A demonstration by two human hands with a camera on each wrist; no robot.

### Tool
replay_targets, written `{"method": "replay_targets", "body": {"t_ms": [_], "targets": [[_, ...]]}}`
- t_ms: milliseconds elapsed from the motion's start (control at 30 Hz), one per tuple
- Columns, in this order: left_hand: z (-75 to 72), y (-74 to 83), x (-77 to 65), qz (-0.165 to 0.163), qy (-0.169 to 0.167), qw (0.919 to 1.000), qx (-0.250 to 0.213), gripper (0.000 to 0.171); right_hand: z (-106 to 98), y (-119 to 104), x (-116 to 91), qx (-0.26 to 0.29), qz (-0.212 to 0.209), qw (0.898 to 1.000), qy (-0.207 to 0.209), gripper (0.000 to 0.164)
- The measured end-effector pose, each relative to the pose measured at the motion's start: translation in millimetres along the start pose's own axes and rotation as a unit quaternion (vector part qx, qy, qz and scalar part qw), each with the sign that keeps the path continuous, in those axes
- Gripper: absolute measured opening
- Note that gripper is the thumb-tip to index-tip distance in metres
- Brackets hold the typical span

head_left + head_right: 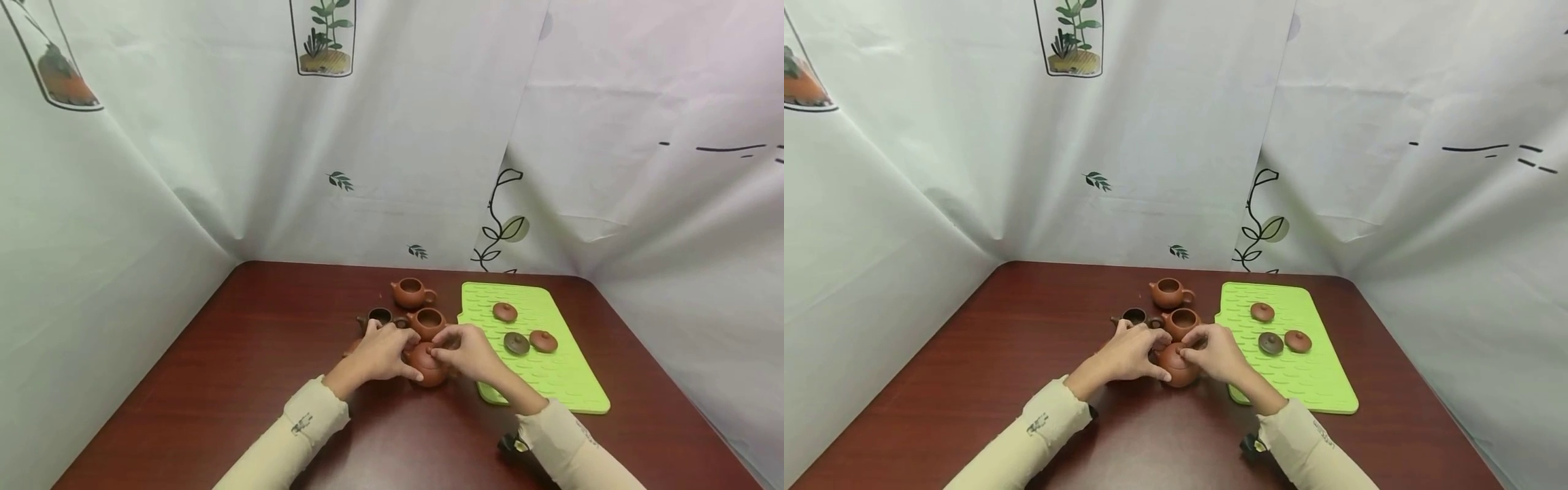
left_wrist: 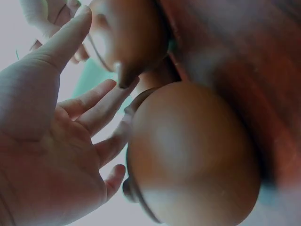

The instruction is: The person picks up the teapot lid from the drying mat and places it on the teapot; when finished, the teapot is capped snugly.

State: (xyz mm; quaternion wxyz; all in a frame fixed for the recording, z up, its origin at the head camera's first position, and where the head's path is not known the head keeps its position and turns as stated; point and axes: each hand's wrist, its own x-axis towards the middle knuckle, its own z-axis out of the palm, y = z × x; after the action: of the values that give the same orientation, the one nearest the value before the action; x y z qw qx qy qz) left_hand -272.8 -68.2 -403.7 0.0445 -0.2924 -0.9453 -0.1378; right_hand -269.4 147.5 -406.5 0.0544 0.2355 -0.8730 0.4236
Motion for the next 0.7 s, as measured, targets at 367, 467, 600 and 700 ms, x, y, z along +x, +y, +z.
{"method": "replay_targets", "body": {"t_ms": [367, 467, 600, 700], "targets": [[-28.2, -32.6, -5.7, -0.038, 0.065, 0.9959, -0.051, 0.061, -26.8, 10.8, -5.9, -0.005, 0.036, 0.999, 0.027, 0.011], [-31.1, -44.2, -8.5, -0.057, 0.077, 0.9941, -0.052, 0.061, -32.8, 13.8, -6.8, -0.010, 0.042, 0.999, 0.028, 0.013], [-30.8, -57.4, -10.7, -0.074, 0.081, 0.9921, -0.060, 0.062, -39.7, 18.1, -8.3, -0.022, 0.048, 0.998, 0.036, 0.015], [-29.2, -66.3, -11.3, -0.086, 0.085, 0.9899, -0.074, 0.061, -44.2, 22.0, -9.8, -0.025, 0.049, 0.997, 0.047, 0.015]]}}
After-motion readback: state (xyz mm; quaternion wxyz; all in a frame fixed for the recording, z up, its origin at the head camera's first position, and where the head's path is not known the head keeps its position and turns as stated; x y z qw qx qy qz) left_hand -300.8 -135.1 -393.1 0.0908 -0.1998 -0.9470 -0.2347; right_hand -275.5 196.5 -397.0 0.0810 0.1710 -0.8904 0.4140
